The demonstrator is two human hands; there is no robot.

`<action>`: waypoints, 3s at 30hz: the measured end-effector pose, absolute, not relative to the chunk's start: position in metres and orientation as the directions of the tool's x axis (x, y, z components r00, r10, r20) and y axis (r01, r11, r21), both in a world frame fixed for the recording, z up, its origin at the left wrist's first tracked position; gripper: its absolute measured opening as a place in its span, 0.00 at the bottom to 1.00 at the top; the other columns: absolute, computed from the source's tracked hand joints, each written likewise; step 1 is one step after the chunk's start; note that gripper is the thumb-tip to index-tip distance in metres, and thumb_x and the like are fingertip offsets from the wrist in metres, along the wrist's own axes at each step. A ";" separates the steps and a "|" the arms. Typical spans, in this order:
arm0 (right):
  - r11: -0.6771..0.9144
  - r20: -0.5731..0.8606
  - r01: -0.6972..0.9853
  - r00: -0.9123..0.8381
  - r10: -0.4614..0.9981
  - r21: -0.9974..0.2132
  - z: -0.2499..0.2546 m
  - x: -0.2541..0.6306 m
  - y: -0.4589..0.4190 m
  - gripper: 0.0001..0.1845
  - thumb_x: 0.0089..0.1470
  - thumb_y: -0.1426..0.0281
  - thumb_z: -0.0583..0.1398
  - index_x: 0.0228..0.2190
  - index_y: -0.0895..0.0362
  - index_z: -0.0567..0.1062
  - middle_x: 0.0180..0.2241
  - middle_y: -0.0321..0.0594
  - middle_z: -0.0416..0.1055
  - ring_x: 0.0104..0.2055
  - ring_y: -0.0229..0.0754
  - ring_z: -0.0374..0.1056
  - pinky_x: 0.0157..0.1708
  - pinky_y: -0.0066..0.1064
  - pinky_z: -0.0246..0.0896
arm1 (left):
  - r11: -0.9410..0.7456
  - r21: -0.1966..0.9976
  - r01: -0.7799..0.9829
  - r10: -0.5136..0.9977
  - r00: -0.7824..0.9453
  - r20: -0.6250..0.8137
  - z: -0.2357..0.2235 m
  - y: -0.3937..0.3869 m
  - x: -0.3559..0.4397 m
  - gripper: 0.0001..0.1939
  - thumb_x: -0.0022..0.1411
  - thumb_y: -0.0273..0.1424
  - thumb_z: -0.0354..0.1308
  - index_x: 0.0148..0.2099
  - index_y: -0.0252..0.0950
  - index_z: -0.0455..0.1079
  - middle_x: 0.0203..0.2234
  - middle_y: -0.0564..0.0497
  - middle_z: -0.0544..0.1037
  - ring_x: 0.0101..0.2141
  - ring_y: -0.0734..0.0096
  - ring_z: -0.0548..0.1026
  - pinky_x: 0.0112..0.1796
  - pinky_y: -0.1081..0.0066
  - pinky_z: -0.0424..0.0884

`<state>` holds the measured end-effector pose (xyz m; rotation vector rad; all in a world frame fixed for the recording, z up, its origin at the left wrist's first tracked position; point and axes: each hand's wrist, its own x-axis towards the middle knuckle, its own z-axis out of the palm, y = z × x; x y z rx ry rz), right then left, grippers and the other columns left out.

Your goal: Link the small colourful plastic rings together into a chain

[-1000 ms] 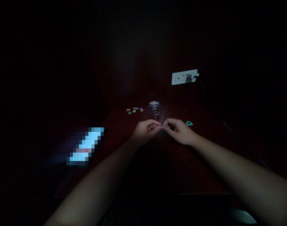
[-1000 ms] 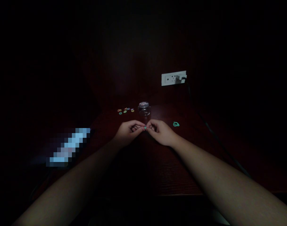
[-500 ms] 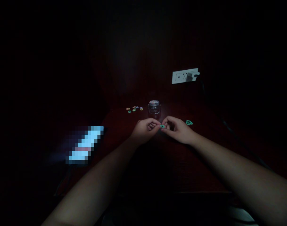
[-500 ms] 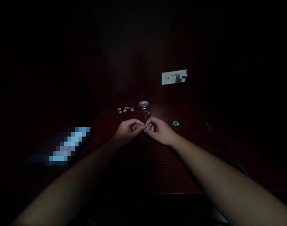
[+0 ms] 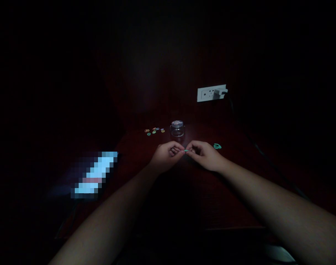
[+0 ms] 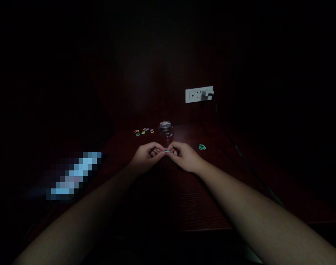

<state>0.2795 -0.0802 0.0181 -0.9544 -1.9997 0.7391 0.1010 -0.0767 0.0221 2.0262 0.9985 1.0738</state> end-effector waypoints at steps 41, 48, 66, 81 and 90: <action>0.581 0.444 0.408 -0.386 0.809 -0.705 0.019 0.278 -0.081 0.06 0.49 0.72 0.54 0.28 0.60 0.70 0.23 0.35 0.65 0.25 0.34 0.57 0.26 0.26 0.53 | -0.528 0.785 0.324 0.830 0.390 0.398 0.018 -0.073 0.097 0.09 0.53 0.30 0.55 0.37 0.31 0.70 0.24 0.51 0.72 0.21 0.82 0.63 0.24 0.81 0.61; 0.574 0.441 0.405 -0.378 0.814 -0.712 0.018 0.278 -0.080 0.07 0.49 0.70 0.55 0.28 0.60 0.70 0.23 0.36 0.65 0.24 0.34 0.58 0.25 0.25 0.53 | -0.525 0.786 0.325 0.830 0.401 0.388 0.018 -0.073 0.097 0.10 0.52 0.30 0.56 0.37 0.30 0.70 0.23 0.52 0.72 0.21 0.82 0.64 0.24 0.80 0.62; 0.540 0.402 0.365 -0.391 0.828 -0.758 0.019 0.276 -0.082 0.08 0.49 0.67 0.56 0.27 0.60 0.69 0.20 0.34 0.62 0.22 0.32 0.55 0.22 0.25 0.51 | -0.518 0.787 0.334 0.829 0.421 0.367 0.020 -0.076 0.098 0.10 0.52 0.32 0.57 0.36 0.32 0.69 0.24 0.52 0.71 0.23 0.81 0.65 0.25 0.79 0.62; 0.530 0.405 0.324 -0.380 0.832 -0.784 0.019 0.275 -0.083 0.07 0.47 0.68 0.57 0.27 0.60 0.68 0.20 0.33 0.61 0.22 0.32 0.55 0.21 0.24 0.51 | -0.484 0.798 0.359 0.856 0.385 0.346 0.023 -0.077 0.098 0.10 0.52 0.34 0.57 0.32 0.31 0.68 0.21 0.54 0.70 0.21 0.81 0.64 0.23 0.79 0.62; 0.541 0.418 0.330 -0.377 0.827 -0.773 0.019 0.276 -0.081 0.07 0.47 0.67 0.57 0.27 0.60 0.69 0.20 0.34 0.62 0.22 0.32 0.56 0.21 0.25 0.52 | -0.482 0.803 0.352 0.855 0.392 0.341 0.023 -0.076 0.098 0.11 0.51 0.36 0.58 0.31 0.31 0.67 0.20 0.54 0.68 0.21 0.82 0.63 0.22 0.80 0.61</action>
